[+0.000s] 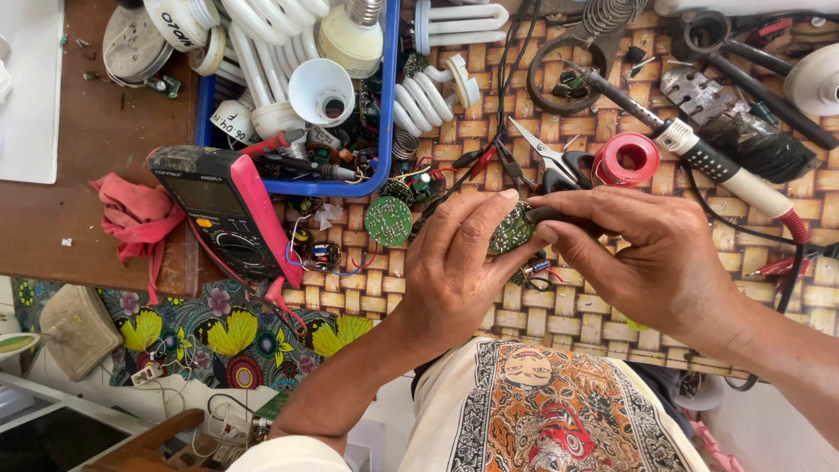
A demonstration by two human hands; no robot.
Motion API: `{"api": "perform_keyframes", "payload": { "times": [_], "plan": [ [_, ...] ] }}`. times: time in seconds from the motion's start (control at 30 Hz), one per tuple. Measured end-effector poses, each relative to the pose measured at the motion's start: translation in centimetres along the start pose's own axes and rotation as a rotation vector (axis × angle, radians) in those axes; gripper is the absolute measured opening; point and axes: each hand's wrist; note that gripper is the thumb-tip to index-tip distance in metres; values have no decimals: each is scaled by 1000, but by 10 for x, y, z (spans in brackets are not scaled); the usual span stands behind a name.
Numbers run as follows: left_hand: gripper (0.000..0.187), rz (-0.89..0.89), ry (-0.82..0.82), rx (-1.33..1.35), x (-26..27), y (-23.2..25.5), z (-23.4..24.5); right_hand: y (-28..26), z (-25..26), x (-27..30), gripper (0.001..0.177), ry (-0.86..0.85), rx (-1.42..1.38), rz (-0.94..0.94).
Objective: The person holds a small circular circuit board and uses a soldering iron to apply solder to several connection points. They then use wire cutters to trim excess wire leads from the board. The work is performed on a cluttered table with various electronic components.
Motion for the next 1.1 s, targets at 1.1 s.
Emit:
{"api": "perform_keyframes", "payload": {
  "times": [1.1],
  "plan": [
    [45, 30, -87, 28, -12, 0, -5, 5, 2, -2, 20, 34, -45, -181]
  ]
}}
Point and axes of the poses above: each hand's wrist, its own x-axis away from the middle knuckle, its own z-axis out of the back of the hand, y = z × x, and after that the axes turned 12 degrees about z, right-handed
